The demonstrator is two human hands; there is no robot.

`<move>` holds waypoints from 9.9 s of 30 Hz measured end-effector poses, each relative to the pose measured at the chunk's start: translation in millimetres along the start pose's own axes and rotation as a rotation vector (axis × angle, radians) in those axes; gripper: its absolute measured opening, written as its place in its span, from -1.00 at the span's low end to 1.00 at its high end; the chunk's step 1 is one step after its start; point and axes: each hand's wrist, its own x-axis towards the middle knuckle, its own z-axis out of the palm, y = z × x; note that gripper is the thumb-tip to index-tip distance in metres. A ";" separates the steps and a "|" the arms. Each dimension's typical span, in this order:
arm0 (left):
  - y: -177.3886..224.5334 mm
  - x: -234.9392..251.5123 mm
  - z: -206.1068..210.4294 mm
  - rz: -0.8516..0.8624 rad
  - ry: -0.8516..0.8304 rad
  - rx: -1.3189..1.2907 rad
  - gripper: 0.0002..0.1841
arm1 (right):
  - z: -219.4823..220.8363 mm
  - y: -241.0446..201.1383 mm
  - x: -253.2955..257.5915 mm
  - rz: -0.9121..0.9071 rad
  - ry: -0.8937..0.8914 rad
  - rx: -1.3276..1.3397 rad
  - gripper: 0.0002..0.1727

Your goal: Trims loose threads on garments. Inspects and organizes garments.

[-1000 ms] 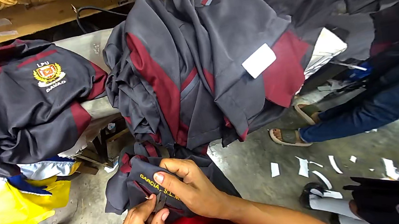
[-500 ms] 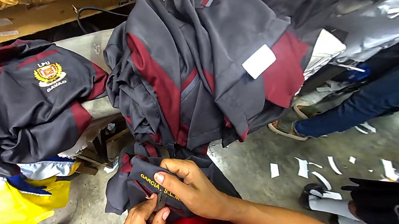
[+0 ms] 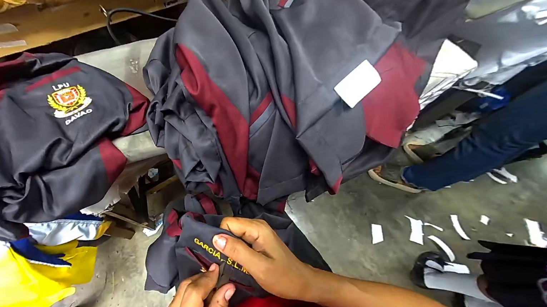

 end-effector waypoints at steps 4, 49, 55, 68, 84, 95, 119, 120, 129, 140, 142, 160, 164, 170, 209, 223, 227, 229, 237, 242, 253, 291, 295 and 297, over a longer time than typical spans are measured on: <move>2.5 0.7 -1.5 -0.043 0.001 -0.036 -0.75 | 0.1 -0.6 0.3 -0.001 -0.001 -0.005 -0.67; 0.0 -1.8 4.8 0.063 0.086 0.113 -0.79 | 8.9 6.6 -5.7 -0.059 0.041 0.139 -0.67; -1.9 -1.9 4.5 0.060 0.082 0.081 -0.81 | 9.1 5.7 -5.8 -0.044 0.039 0.140 -0.67; -5.3 18.3 -1.5 -0.271 0.066 -0.313 -0.13 | -9.3 8.3 7.2 0.000 -0.135 0.237 -0.67; -14.0 37.4 0.9 -0.220 0.106 -0.330 -0.54 | -42.1 14.1 -4.5 0.055 -0.087 0.215 -0.82; 17.2 7.1 4.2 -0.151 -0.116 0.001 -0.68 | -34.9 3.0 -3.3 0.029 -0.055 0.134 -0.81; 8.2 5.0 10.4 -0.148 -0.083 -0.013 -0.70 | -31.1 3.8 -7.3 0.064 -0.063 0.155 -0.81; 8.0 5.1 10.4 -0.148 -0.085 -0.018 -0.69 | -31.1 3.7 -7.3 0.065 -0.063 0.155 -0.81; 9.3 4.5 10.4 -0.142 -0.087 0.020 -0.70 | -29.6 3.2 -9.0 0.053 -0.057 0.144 -0.81; 10.4 6.6 14.5 -0.191 -0.055 -0.238 -0.78 | -26.0 2.0 -13.0 0.055 -0.011 0.211 -0.84; 7.9 6.2 15.8 -0.174 -0.038 -0.253 -0.78 | -25.0 2.4 -12.9 0.061 -0.005 0.226 -0.84; 6.5 6.9 17.7 -0.171 0.028 -0.175 -0.86 | -19.0 1.3 -16.1 0.045 -0.006 0.186 -0.84; 10.0 10.4 14.8 -0.225 -0.004 -0.240 -0.91 | -18.9 2.5 -17.2 0.049 -0.016 0.205 -0.84; 11.0 13.2 12.9 -0.288 -0.012 -0.345 -0.93 | -20.0 6.4 -16.4 0.066 -0.030 0.240 -0.82; -4.2 5.1 10.9 0.119 0.066 0.176 -0.79 | -9.6 2.9 -15.8 0.160 -0.013 0.413 -0.79; 9.9 0.2 11.5 -0.069 -0.029 -0.030 -0.74 | -23.9 6.4 -14.2 0.095 -0.027 0.386 -0.84; 10.9 -0.9 10.9 -0.061 -0.024 0.002 -0.73 | -28.2 1.6 -15.5 0.073 -0.029 0.377 -0.76; 13.6 -1.4 9.8 -0.060 -0.026 0.046 -0.72 | -27.5 -1.0 -15.9 0.060 -0.004 0.332 -0.76; 17.8 -2.9 9.9 -0.072 -0.028 0.103 -0.72 | -24.3 -4.9 -18.8 0.010 0.029 0.252 -0.75; 18.9 -2.0 9.9 -0.073 -0.032 0.115 -0.71 | -23.8 -5.6 -20.0 -0.022 0.034 0.217 -0.75; 19.2 -2.4 8.8 -0.077 -0.052 0.145 -0.71 | -22.4 -6.2 -20.8 -0.025 0.044 0.216 -0.76; 12.1 -2.7 12.0 -0.120 -0.012 -0.039 -0.72 | -16.9 -8.0 -21.2 -0.056 0.098 0.157 -0.76; 16.6 -0.8 12.8 -0.195 -0.013 -0.190 -0.76 | -15.9 -7.7 -22.0 -0.081 0.108 0.143 -0.76; 18.0 1.6 14.1 -0.263 -0.015 -0.346 -0.80 | -16.2 -7.2 -22.3 -0.076 0.109 0.162 -0.75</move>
